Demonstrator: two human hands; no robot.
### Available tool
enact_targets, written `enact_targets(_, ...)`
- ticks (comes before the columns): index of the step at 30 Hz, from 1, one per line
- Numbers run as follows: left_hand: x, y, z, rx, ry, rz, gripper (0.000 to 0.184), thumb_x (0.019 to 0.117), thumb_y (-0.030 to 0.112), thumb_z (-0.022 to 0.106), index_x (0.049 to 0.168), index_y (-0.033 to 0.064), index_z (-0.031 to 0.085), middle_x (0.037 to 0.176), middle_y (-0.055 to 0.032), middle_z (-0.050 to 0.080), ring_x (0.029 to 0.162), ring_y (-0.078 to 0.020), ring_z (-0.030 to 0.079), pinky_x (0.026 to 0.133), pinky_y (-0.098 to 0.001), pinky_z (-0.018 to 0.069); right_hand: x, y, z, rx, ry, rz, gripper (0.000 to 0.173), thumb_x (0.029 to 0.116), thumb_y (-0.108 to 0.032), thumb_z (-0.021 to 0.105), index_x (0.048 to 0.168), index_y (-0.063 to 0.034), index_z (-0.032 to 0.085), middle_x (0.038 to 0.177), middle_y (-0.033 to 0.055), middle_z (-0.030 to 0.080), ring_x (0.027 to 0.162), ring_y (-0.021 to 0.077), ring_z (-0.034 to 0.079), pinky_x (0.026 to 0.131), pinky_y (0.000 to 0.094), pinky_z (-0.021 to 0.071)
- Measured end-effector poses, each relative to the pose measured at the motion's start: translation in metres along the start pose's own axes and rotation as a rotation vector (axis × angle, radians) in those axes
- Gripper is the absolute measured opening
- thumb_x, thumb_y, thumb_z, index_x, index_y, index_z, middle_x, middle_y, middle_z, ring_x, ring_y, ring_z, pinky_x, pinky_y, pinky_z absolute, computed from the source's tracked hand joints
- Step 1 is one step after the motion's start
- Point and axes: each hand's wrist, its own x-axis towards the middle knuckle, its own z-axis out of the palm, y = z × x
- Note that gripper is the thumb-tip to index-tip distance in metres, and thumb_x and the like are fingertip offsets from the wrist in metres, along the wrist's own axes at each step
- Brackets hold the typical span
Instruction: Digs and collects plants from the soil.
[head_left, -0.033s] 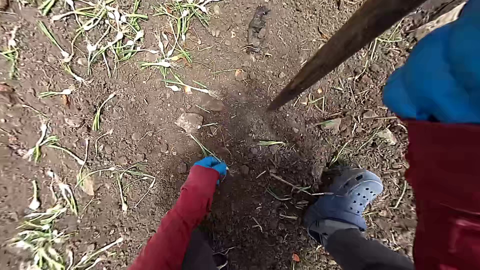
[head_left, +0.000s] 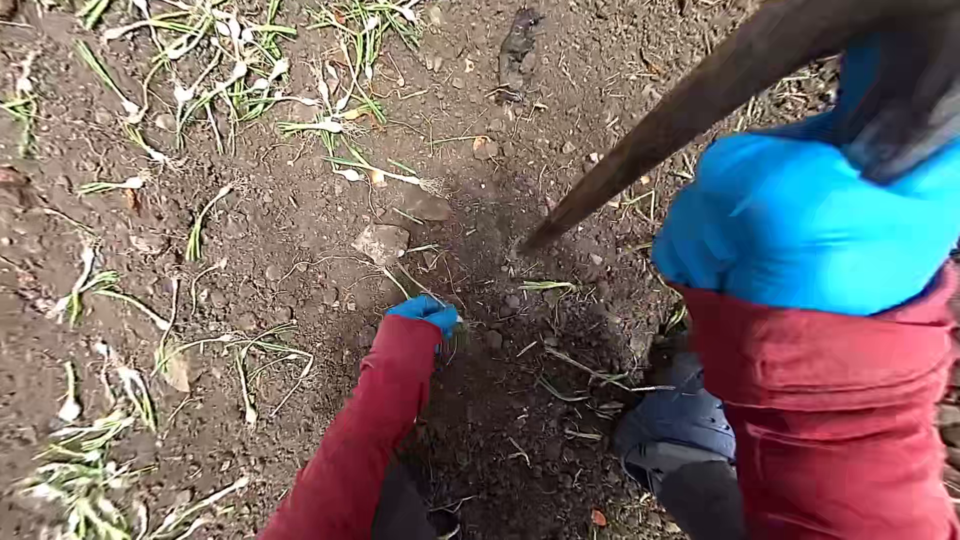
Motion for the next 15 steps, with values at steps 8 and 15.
enact_targets(8, 0.047, 0.003, 0.092, 0.773, -0.257, 0.323, 0.039, 0.1062, 0.028, 0.054, 0.142, 0.0134, 0.06, 0.134, -0.0148, 0.068, 0.124, -0.034, 0.065, 0.103, -0.0618, 0.0499, -0.107, -0.006, 0.046, -0.014, 0.411, 0.2, 0.037, 0.0775, 0.004, 0.059, 0.112, -0.0082, 0.061, 0.08, -0.0091, 0.066, 0.061, 0.0015, 0.062, 0.054, 0.0183, 0.0545)
enact_targets(15, 0.11, 0.056, -0.018, 1.277, 0.081, 0.127, 0.042, 0.0989, 0.016, 0.064, 0.134, -0.005, 0.058, 0.136, -0.0279, 0.06, 0.127, -0.0436, 0.06, 0.101, -0.0622, 0.0487, -0.141, 0.05, 0.055, -0.111, 0.332, 0.122, 0.061, 0.0811, -0.001, 0.063, 0.141, -0.0129, 0.059, 0.107, -0.0071, 0.071, 0.071, 0.0004, 0.064, 0.062, 0.0181, 0.0562)
